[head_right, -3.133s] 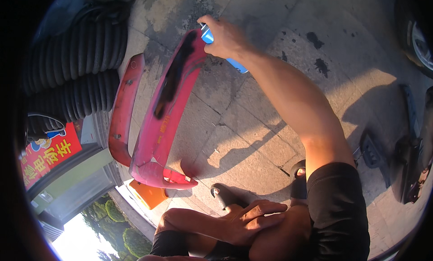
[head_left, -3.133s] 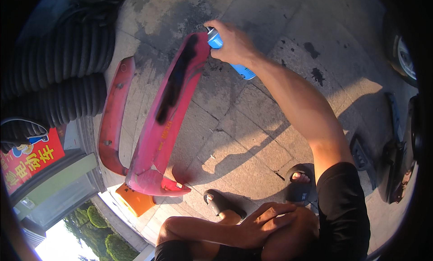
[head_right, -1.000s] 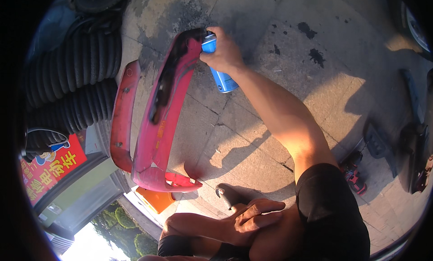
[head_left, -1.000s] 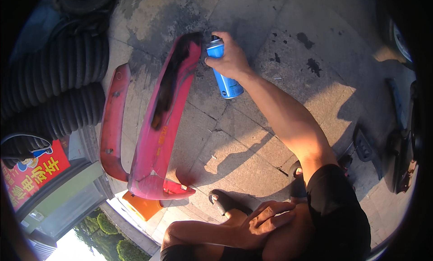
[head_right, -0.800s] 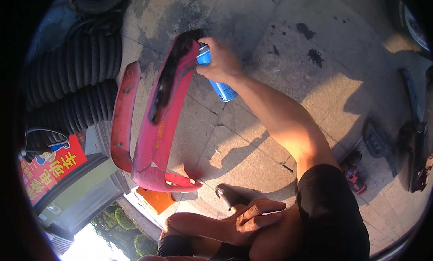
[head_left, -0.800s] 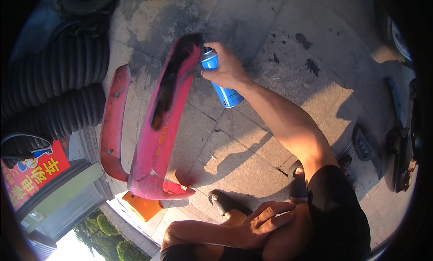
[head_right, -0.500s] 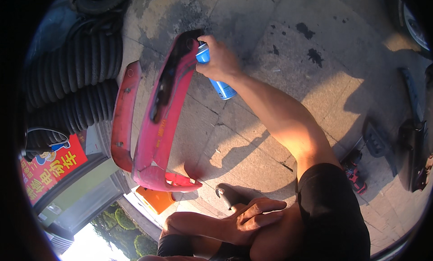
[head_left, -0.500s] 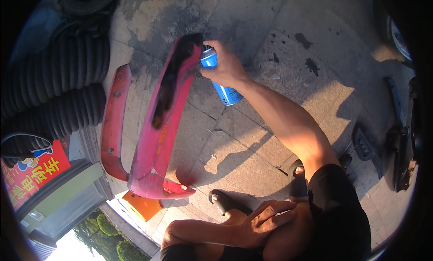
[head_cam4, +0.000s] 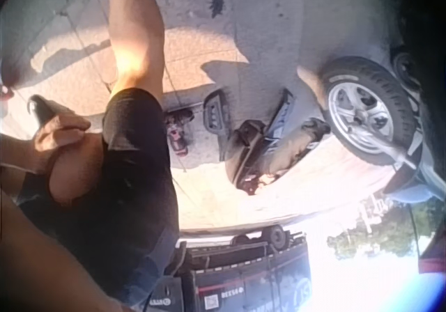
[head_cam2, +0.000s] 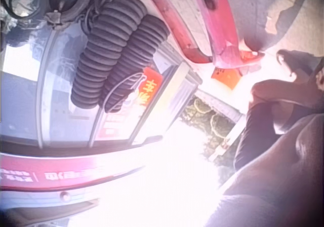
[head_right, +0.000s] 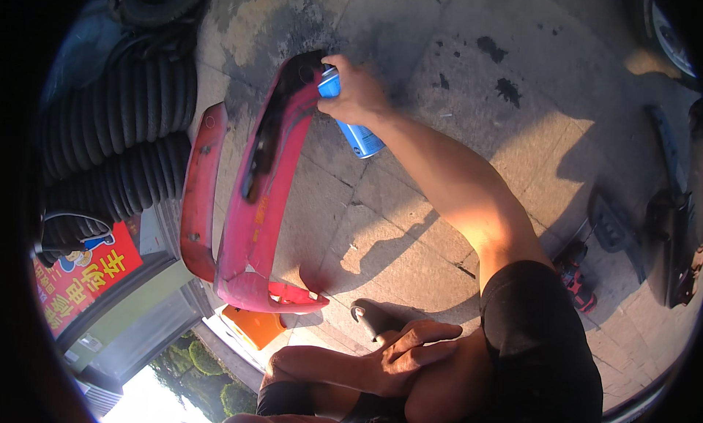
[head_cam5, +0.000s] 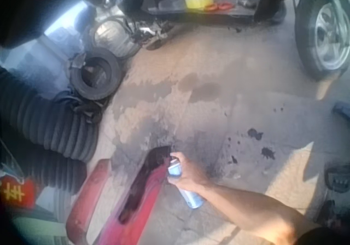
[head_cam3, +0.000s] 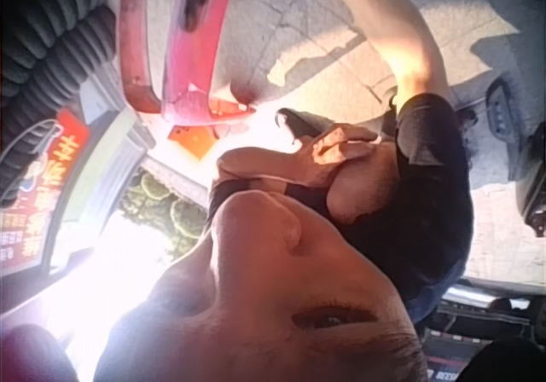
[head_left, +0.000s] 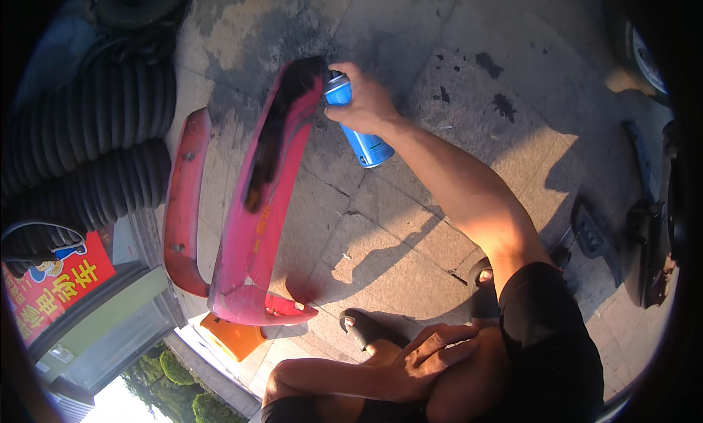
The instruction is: The person uses a cordless drill to make holes in a pink scooter body panel, then switches to a spray can to paint the panel black. The person handles the drill, bit, and spray can, and works on the panel placed on the ground.
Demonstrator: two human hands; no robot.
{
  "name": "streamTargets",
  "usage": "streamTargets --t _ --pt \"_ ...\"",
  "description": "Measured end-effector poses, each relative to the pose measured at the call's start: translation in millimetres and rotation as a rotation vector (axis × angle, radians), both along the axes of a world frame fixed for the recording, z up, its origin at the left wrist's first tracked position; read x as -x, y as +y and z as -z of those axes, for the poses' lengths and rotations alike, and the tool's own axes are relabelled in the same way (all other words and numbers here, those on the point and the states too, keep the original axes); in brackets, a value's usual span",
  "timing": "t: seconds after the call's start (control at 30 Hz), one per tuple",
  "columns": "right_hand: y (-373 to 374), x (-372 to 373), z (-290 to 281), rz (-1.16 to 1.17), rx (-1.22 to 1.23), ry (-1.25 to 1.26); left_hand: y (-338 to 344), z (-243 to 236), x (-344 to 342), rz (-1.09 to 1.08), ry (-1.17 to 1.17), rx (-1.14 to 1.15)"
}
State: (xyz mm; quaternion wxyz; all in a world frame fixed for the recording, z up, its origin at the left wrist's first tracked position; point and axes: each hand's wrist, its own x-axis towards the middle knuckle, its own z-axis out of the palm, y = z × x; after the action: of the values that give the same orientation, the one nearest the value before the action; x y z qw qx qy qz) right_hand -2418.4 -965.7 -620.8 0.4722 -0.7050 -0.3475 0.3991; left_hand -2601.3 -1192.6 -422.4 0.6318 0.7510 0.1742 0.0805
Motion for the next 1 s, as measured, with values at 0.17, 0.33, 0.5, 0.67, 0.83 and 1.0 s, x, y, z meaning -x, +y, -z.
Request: streamTargets --t 0.17,0.33,0.5,0.67,0.83,1.0 --pt "1.5 7.4 -1.3 0.067 -0.09 0.087 1.8 -1.9 0.3 0.013 0.024 -0.011" --pt "2.9 9.2 -0.8 0.107 -0.114 0.022 2.2 -2.4 0.5 -0.002 0.015 0.018" --pt "3.2 -0.7 5.9 0.172 -0.015 -0.002 2.2 -1.3 1.3 -0.012 0.005 -0.023" --pt "-5.7 -2.6 13.9 0.216 -0.069 -0.019 0.7 -0.3 1.6 0.005 0.009 -0.022" --pt "-12.0 -3.5 13.9 0.199 -0.071 -0.074 3.0 2.0 1.6 0.026 -0.012 -0.018" --pt "-16.3 -0.9 15.5 0.192 -0.062 -0.038 3.5 2.4 1.7 0.033 -0.016 -0.013"
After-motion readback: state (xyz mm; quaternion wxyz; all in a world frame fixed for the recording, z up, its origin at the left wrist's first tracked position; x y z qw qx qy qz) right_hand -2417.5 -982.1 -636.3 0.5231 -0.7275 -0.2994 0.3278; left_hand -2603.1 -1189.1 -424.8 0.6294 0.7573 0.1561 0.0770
